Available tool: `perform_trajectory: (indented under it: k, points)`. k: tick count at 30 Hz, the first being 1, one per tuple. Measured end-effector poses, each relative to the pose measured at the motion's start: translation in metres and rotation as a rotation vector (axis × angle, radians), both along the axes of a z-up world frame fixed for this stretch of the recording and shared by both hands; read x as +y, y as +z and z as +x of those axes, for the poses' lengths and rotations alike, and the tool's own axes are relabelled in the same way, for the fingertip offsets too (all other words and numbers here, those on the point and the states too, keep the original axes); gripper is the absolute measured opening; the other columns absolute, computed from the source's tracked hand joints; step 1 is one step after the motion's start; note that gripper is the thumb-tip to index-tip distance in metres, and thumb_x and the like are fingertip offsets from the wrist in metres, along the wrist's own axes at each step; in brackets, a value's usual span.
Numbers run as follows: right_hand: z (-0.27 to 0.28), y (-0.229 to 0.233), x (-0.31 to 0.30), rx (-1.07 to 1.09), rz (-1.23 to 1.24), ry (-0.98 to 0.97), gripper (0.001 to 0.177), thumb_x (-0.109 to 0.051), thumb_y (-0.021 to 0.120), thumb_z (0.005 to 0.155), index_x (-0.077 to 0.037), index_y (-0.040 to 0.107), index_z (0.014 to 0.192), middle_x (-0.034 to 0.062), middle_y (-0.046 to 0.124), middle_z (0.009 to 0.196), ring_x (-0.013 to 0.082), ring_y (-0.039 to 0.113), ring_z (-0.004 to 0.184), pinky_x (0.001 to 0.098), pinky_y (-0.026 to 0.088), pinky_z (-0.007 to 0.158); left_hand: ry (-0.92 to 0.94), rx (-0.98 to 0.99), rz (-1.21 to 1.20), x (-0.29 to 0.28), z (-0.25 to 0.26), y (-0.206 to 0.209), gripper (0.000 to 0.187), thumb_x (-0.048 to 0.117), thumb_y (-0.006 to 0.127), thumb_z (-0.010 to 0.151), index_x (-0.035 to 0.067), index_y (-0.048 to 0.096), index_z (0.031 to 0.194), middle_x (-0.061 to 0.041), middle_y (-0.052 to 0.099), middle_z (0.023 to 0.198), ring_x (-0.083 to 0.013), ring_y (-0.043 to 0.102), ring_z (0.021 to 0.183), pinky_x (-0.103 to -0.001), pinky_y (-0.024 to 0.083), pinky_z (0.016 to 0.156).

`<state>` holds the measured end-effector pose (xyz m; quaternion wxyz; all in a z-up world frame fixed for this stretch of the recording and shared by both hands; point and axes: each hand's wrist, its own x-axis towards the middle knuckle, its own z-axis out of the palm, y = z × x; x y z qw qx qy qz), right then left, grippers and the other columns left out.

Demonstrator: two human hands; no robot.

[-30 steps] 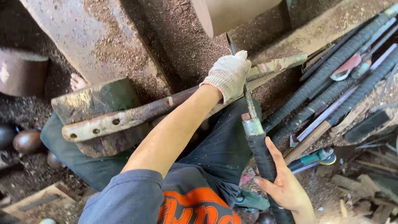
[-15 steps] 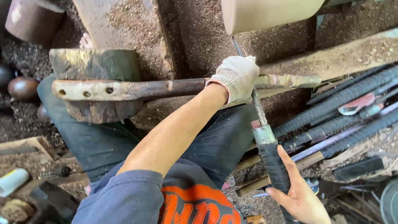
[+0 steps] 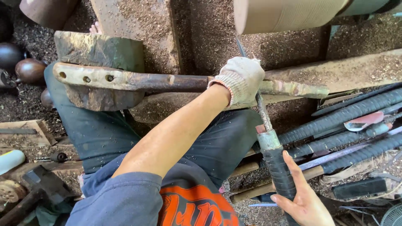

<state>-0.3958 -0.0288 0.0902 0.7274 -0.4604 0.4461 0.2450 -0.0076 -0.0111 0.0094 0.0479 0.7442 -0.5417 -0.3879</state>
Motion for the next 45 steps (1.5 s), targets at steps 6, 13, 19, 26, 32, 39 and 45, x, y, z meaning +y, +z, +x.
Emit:
perform_trajectory:
  k: [6, 13, 19, 26, 32, 39, 45]
  points:
    - [0.049, 0.031, 0.024, 0.000, -0.057, -0.065, 0.115, 0.017, 0.068, 0.080, -0.027, 0.011, 0.169, 0.0071, 0.054, 0.131, 0.0110, 0.056, 0.099, 0.0259, 0.049, 0.083, -0.049, 0.027, 0.005, 0.000, 0.000, -0.001, 0.034, 0.025, 0.082, 0.075, 0.001, 0.075, 0.097, -0.021, 0.071, 0.099, -0.0381, 0.073, 0.092, -0.045, 0.059, 0.078]
    - [0.085, 0.045, 0.055, 0.038, -0.181, -0.091, 0.111, 0.017, 0.064, 0.075, -0.021, 0.012, 0.166, 0.0010, 0.036, 0.161, 0.0053, 0.045, 0.124, 0.0230, 0.041, 0.095, -0.068, 0.069, -0.088, 0.003, 0.008, -0.001, 0.032, 0.024, 0.083, 0.070, 0.004, 0.075, 0.094, -0.020, 0.068, 0.105, -0.0385, 0.071, 0.096, -0.046, 0.058, 0.082]
    - [0.086, 0.041, 0.089, 0.031, -0.182, -0.227, 0.110, 0.016, 0.066, 0.077, -0.020, 0.012, 0.166, 0.0042, 0.049, 0.140, 0.0102, 0.053, 0.100, 0.0252, 0.047, 0.085, -0.103, 0.106, -0.172, 0.006, 0.008, -0.013, 0.027, 0.019, 0.079, 0.069, 0.007, 0.076, 0.093, -0.020, 0.065, 0.109, -0.0398, 0.069, 0.098, -0.048, 0.057, 0.084]
    - [0.089, 0.030, 0.125, 0.027, -0.209, -0.335, 0.111, 0.015, 0.070, 0.077, -0.022, 0.016, 0.167, 0.0063, 0.058, 0.106, 0.0116, 0.056, 0.087, 0.0254, 0.050, 0.079, -0.183, 0.121, -0.229, 0.005, 0.011, -0.019, 0.026, 0.018, 0.078, 0.070, 0.007, 0.074, 0.094, -0.020, 0.063, 0.110, -0.0396, 0.069, 0.097, -0.048, 0.056, 0.083]
    - [0.111, 0.028, 0.146, 0.087, -0.251, -0.383, 0.109, 0.014, 0.071, 0.076, -0.023, 0.021, 0.165, 0.0049, 0.058, 0.102, 0.0108, 0.054, 0.077, 0.0260, 0.050, 0.066, -0.267, 0.112, -0.247, 0.002, 0.013, -0.021, 0.031, 0.019, 0.078, 0.070, 0.006, 0.071, 0.097, -0.020, 0.061, 0.110, -0.0392, 0.068, 0.096, -0.047, 0.057, 0.082]
    - [0.124, 0.016, 0.173, -0.050, -0.243, -0.548, 0.108, 0.012, 0.072, 0.076, -0.021, 0.020, 0.164, 0.0083, 0.061, 0.097, 0.0132, 0.059, 0.073, 0.0282, 0.054, 0.064, -0.314, 0.125, -0.250, 0.004, 0.013, -0.035, 0.037, 0.018, 0.081, 0.073, 0.006, 0.067, 0.105, -0.020, 0.058, 0.115, -0.0384, 0.068, 0.099, -0.047, 0.056, 0.084]
    - [0.100, 0.042, 0.160, 0.001, -0.263, -0.548, 0.106, 0.010, 0.073, 0.076, -0.022, 0.023, 0.164, 0.0057, 0.060, 0.097, 0.0114, 0.056, 0.069, 0.0272, 0.051, 0.058, -0.262, 0.058, -0.515, 0.018, 0.007, -0.014, 0.067, 0.012, 0.075, 0.078, 0.014, 0.049, 0.140, -0.022, 0.046, 0.139, -0.0400, 0.069, 0.086, -0.048, 0.057, 0.070]
